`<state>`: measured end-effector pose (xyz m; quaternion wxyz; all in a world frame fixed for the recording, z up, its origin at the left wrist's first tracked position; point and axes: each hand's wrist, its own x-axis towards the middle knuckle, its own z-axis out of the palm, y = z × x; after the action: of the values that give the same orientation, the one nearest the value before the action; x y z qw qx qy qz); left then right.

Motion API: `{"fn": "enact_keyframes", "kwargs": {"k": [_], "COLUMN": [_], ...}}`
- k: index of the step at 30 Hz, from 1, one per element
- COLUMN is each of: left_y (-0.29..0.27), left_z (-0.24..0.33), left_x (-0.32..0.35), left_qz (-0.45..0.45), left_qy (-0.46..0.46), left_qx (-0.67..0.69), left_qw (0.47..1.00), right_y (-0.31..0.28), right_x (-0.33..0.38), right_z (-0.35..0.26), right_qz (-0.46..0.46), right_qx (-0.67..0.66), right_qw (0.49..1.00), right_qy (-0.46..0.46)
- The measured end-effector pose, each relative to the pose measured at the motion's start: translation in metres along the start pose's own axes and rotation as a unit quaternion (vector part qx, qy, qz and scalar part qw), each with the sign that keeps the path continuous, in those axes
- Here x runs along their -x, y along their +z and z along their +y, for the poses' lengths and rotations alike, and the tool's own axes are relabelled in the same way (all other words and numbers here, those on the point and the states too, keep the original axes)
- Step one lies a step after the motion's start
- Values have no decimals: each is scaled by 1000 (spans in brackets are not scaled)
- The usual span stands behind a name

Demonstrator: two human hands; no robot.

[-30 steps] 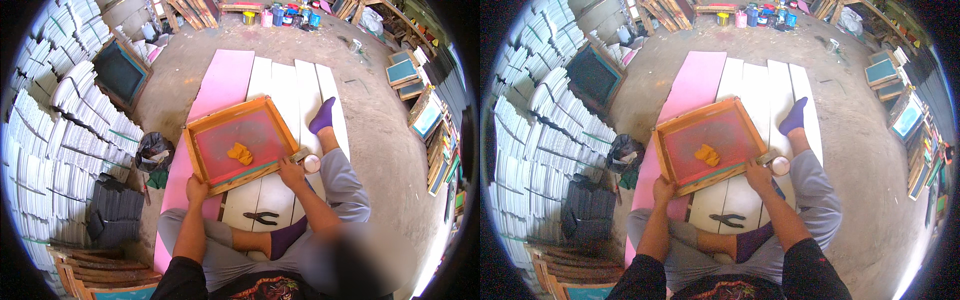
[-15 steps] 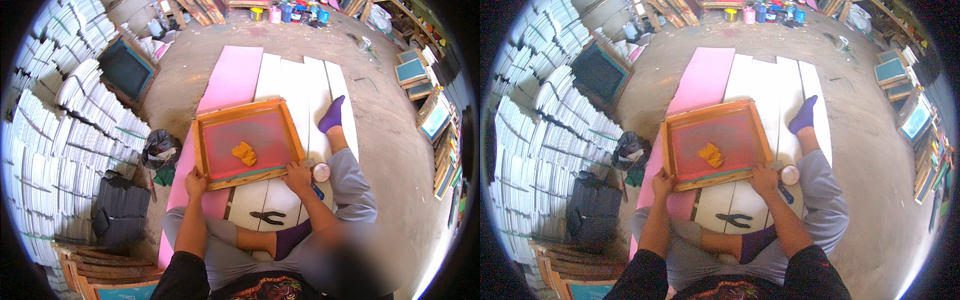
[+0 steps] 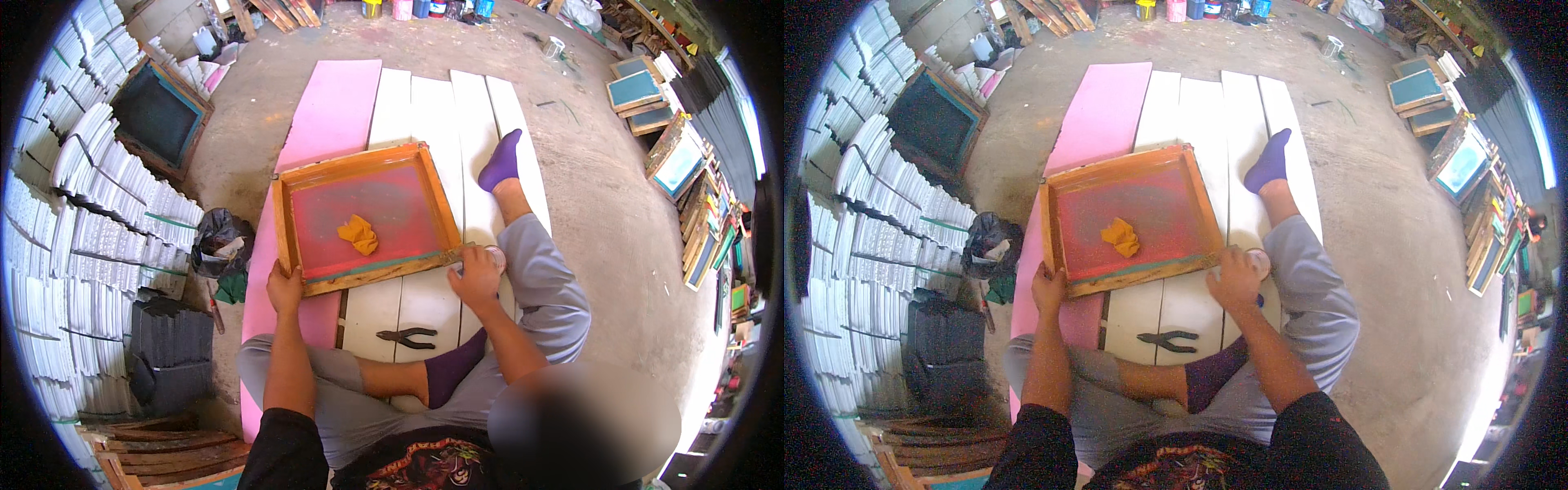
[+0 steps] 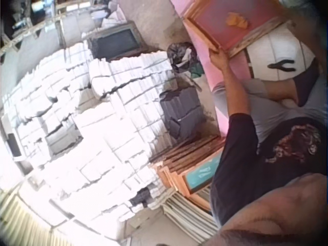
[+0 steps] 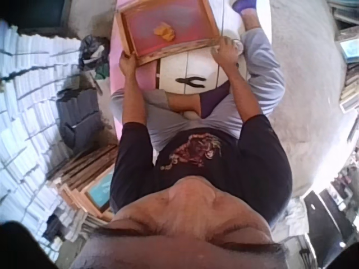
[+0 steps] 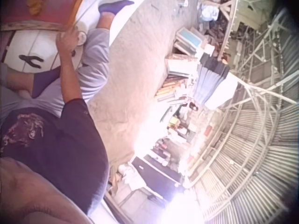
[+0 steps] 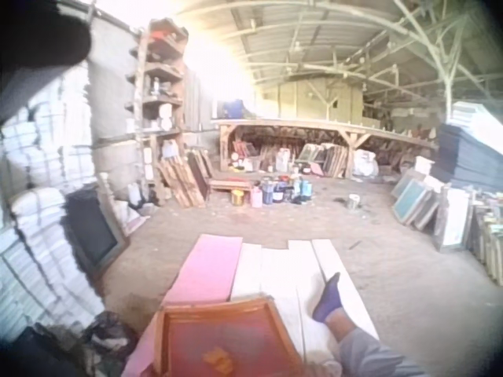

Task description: The person sits on the floor and applies orange tape to the edges of a wooden screen printing frame. They use a utility knife to cut the tape and pliers to adjust metal clips on the frame corners.

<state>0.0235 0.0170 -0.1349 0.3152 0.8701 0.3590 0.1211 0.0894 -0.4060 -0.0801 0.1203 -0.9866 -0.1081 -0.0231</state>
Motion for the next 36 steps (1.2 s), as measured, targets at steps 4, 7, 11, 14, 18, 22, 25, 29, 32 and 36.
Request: {"fn": "enact_keyframes", "kwargs": {"k": [4,7,11,14,18,22,25,29,32,36], "left_y": [-7,12,10,4,2,-5,18,-6,7,-5], "left_z": [9,15,-4,-4,6,46,113,159,189,210], "left_x": [4,8,4,14,26,60,106,148,164,179], "left_qz": [-14,-10,10,21,55,16,-228,-404,-415,-358], "left_qy": [-10,-1,3,-15,74,187,143,116,78,-3], "left_qx": [-34,-44,-13,-42,2,85,288,411,487,509], "left_qw": [999,999,1000,999,996,979,919,809,765,783], "right_y": [-19,-23,17,8,-29,-53,-83,-88,-93,-96], "right_x": [10,34,35,30,35,47,68,68,75,78], "right_z": [35,53,65,62,58,44,47,-5,-10,-26], "right_qz": [-37,-64,-20,-5,24,47,11,-107,-142,-159], "right_qx": [-26,20,86,83,-41,-201,-376,-584,-600,-593], "right_qw": [997,992,995,993,993,976,925,805,787,788], "right_qy": [62,105,54,81,110,75,62,5,-27,-36]}}
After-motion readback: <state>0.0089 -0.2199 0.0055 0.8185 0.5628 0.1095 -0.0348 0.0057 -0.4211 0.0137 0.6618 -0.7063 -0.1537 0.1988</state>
